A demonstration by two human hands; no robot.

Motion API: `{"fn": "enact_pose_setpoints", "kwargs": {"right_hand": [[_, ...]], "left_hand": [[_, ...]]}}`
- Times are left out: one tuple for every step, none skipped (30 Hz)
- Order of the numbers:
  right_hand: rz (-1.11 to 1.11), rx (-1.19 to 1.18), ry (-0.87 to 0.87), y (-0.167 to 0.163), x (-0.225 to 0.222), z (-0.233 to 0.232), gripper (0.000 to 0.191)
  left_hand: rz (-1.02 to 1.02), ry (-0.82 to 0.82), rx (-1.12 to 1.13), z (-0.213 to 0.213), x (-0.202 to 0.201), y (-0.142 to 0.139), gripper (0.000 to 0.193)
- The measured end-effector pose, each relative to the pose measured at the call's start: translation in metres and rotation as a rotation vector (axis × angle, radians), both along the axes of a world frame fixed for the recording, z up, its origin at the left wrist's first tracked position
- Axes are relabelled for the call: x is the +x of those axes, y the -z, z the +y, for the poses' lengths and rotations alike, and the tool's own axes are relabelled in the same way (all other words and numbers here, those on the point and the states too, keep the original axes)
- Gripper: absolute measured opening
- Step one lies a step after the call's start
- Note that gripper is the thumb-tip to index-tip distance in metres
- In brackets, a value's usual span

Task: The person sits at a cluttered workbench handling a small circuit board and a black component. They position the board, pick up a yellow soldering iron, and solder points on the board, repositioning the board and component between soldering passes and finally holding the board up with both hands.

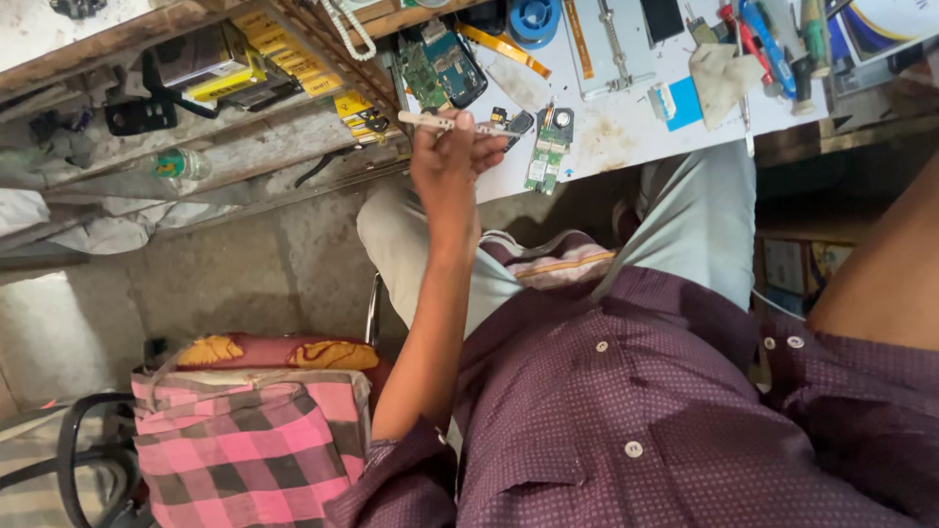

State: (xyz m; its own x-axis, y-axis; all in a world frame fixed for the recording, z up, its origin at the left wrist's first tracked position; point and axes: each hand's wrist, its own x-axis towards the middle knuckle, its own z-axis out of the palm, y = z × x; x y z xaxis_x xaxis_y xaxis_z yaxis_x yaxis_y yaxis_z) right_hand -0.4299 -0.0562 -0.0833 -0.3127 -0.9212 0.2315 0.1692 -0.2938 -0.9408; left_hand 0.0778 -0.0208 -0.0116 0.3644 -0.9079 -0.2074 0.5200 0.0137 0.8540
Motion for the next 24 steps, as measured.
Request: {"fn": "enact_pose_setpoints", "kwargs": {"right_hand": [[0.0,0.0,0.005,0.0,0.002,0.003,0.023],[0.001,0.0,0.004,0.001,0.002,0.005,0.023],[0.004,0.0,0.004,0.0,0.003,0.007,0.023],[0.003,-0.001,0.003,0.0,0.004,0.009,0.023],[0.006,-0.003,0.002,-0.003,0.004,0.01,0.024],[0.006,-0.005,0.002,-0.006,0.004,0.009,0.024],[0.007,-0.005,0.003,-0.01,0.003,0.008,0.024],[0.009,-0.007,-0.001,-0.016,0.0,0.014,0.024],[0.011,-0.008,0.001,-0.018,-0.001,0.016,0.025],[0.01,-0.007,-0.001,-0.02,-0.002,0.017,0.025],[0.011,-0.01,-0.004,-0.02,-0.002,0.018,0.025],[0.012,-0.01,-0.006,-0.018,-0.003,0.019,0.026],[0.012,-0.007,-0.011,-0.015,-0.003,0.02,0.026],[0.014,-0.003,-0.016,-0.007,0.0,0.017,0.026],[0.012,0.0,-0.018,-0.003,0.001,0.02,0.026],[0.014,0.0,-0.018,0.002,0.002,0.022,0.027],[0.014,-0.001,-0.015,0.005,0.003,0.024,0.027],[0.012,0.0,-0.016,0.007,0.003,0.024,0.027],[0.012,-0.001,-0.011,0.007,0.004,0.025,0.028],[0.013,0.002,-0.01,0.006,0.006,0.025,0.028],[0.009,-0.006,-0.011,0.003,0.006,0.023,0.028],[0.012,-0.004,-0.012,0.002,0.008,0.023,0.028],[0.011,-0.004,-0.013,0.001,0.009,0.023,0.029],[0.013,-0.005,-0.016,0.0,0.011,0.023,0.029]], "left_hand": [[-0.025,-0.002,0.0,-0.004,-0.001,0.0,0.029],[-0.05,-0.005,-0.005,-0.009,-0.002,0.0,0.029],[-0.074,-0.01,-0.006,-0.012,-0.003,0.0,0.029],[-0.087,-0.003,0.005,-0.014,-0.003,0.001,0.03],[-0.098,0.004,0.012,-0.016,-0.003,0.001,0.03],[-0.11,0.012,0.012,-0.021,-0.003,0.001,0.031],[-0.112,0.01,0.011,-0.024,-0.003,0.002,0.031],[-0.115,0.009,0.015,-0.025,-0.004,0.003,0.031],[-0.119,0.009,0.021,-0.027,-0.004,0.004,0.03],[-0.127,0.02,0.02,-0.029,-0.004,0.006,0.031],[-0.135,0.029,0.018,-0.032,-0.004,0.008,0.031],[-0.143,0.038,0.017,-0.035,-0.004,0.011,0.032],[-0.167,0.045,0.001,-0.038,-0.005,0.013,0.032],[-0.192,0.049,-0.011,-0.04,-0.005,0.016,0.032],[-0.22,0.057,-0.023,-0.043,-0.004,0.019,0.032],[-0.241,0.076,-0.014,-0.046,-0.004,0.021,0.032],[-0.262,0.097,-0.007,-0.049,-0.004,0.023,0.031],[-0.283,0.119,0.003,-0.052,-0.004,0.025,0.03],[-0.295,0.145,0.0,-0.055,-0.004,0.026,0.029],[-0.306,0.172,-0.006,-0.059,-0.004,0.027,0.028],[-0.316,0.198,-0.013,-0.064,-0.004,0.027,0.027],[-0.335,0.215,-0.018,-0.068,-0.005,0.027,0.027],[-0.355,0.232,-0.022,-0.072,-0.006,0.027,0.027],[-0.375,0.248,-0.026,-0.076,-0.007,0.026,0.027]]}}
